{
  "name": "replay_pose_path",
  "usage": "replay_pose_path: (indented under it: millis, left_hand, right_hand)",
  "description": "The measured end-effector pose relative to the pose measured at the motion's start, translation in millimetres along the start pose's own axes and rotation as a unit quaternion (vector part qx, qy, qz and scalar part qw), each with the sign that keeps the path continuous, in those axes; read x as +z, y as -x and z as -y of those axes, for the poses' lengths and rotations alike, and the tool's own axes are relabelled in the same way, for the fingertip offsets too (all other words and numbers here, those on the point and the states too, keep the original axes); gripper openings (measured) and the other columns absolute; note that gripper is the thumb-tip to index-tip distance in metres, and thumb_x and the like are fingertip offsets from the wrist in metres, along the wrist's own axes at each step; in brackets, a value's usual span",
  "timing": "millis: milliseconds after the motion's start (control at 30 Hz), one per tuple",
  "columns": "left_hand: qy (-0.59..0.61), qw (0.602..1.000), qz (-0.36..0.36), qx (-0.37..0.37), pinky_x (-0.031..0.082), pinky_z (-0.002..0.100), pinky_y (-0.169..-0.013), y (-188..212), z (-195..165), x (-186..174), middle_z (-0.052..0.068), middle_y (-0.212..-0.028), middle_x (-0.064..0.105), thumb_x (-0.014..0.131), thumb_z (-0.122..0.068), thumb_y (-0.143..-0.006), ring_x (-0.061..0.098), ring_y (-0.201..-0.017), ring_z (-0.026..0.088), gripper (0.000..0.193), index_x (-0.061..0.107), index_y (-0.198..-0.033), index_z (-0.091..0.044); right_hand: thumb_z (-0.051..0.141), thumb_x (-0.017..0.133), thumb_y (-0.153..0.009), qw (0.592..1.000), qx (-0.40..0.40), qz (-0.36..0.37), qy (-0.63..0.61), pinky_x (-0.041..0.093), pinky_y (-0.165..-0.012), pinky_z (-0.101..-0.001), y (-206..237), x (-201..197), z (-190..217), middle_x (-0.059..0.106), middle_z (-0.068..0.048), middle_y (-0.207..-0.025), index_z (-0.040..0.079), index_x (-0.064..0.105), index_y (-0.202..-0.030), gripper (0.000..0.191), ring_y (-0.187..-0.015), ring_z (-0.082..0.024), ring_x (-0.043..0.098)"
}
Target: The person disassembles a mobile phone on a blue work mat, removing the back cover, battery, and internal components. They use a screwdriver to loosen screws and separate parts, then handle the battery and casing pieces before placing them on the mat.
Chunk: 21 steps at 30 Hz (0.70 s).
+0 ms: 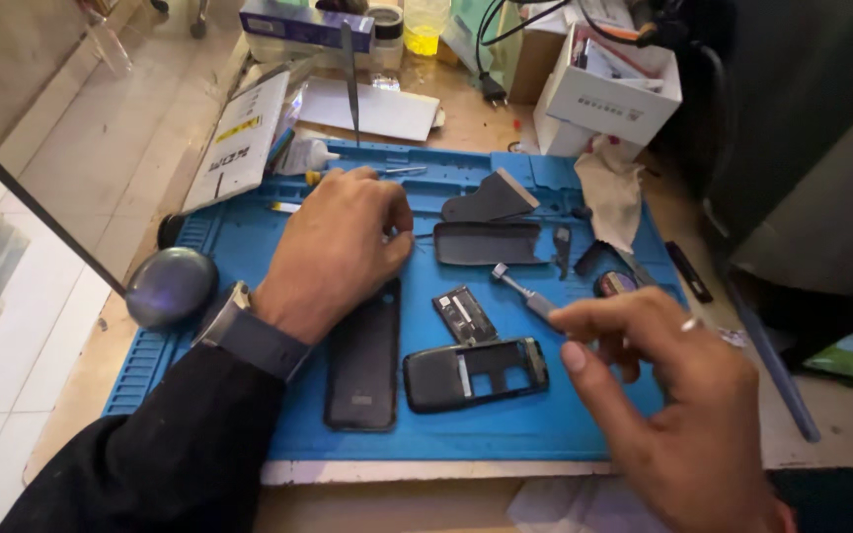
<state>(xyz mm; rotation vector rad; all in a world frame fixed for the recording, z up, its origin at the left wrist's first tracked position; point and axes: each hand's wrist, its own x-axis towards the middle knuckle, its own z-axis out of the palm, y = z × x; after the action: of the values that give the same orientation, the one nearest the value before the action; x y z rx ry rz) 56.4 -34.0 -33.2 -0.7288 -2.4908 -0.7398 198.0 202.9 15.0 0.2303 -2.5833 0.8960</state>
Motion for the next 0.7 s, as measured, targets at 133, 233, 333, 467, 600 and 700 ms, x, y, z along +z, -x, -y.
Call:
replay_pose_path:
  millis: [133,233,333,467,600,700]
  left_hand:
    - [-0.022,1.0,0.0,0.01,0.05,0.045,-0.085,-2,1,2,0.014,-0.087,0.067,0.072,-0.011,-0.081,0.064,-0.09,0.033,0.008,0.073,-0.079,-0.003]
    - [-0.037,0.998,-0.024,0.038,0.05,0.047,-0.082,0,1,3,0.016,-0.088,0.067,0.071,-0.01,-0.079,0.063,-0.089,0.036,0.007,0.072,-0.078,-0.004]
    - [-0.018,0.998,-0.045,0.046,0.05,0.048,-0.081,1,-1,2,0.016,-0.09,0.067,0.07,-0.012,-0.085,0.063,-0.091,0.036,0.01,0.067,-0.086,-0.002]
    - [-0.001,1.0,0.011,-0.007,0.049,0.05,-0.081,-4,-4,0,0.013,-0.093,0.07,0.067,-0.011,-0.088,0.065,-0.097,0.034,0.007,0.065,-0.091,-0.005]
    - [0.014,0.999,0.026,-0.023,0.049,0.052,-0.079,-4,-11,-5,0.012,-0.096,0.07,0.069,-0.013,-0.086,0.066,-0.099,0.034,0.012,0.069,-0.095,-0.006]
    - [0.01,0.997,0.064,-0.052,0.049,0.051,-0.08,-6,-15,-8,0.01,-0.097,0.07,0.072,-0.016,-0.082,0.066,-0.102,0.031,0.014,0.072,-0.095,-0.009]
  right_hand:
    - [0.011,0.073,-0.086,0.999,-0.012,-0.039,-0.006,0.051,-0.063,-0.028,6,10,-4,0.073,-0.003,-0.083,0.01,0.076,-0.098,0.012,-0.07,-0.013,0.064]
    - [0.013,0.071,-0.087,0.999,-0.031,-0.029,0.021,0.053,-0.065,-0.0291,0,15,-10,0.073,-0.005,-0.089,0.01,0.076,-0.1,0.013,-0.074,-0.014,0.067]
    - [0.014,0.07,-0.087,0.997,-0.046,-0.018,0.055,0.054,-0.071,-0.0334,-7,19,-14,0.071,-0.009,-0.097,0.008,0.075,-0.102,0.017,-0.083,-0.019,0.069]
    - [0.015,0.072,-0.083,0.994,-0.075,-0.008,0.083,0.052,-0.081,-0.0391,-10,25,-15,0.068,-0.013,-0.099,0.005,0.074,-0.103,0.023,-0.097,-0.027,0.066]
    - [0.016,0.071,-0.085,0.995,-0.067,0.023,0.076,0.051,-0.085,-0.0393,-11,26,-14,0.07,-0.01,-0.098,0.007,0.075,-0.102,0.02,-0.1,-0.026,0.066]
    - [0.016,0.07,-0.085,0.996,-0.029,0.046,0.077,0.053,-0.084,-0.0383,-13,26,-14,0.07,-0.009,-0.099,0.009,0.076,-0.101,0.018,-0.098,-0.024,0.068]
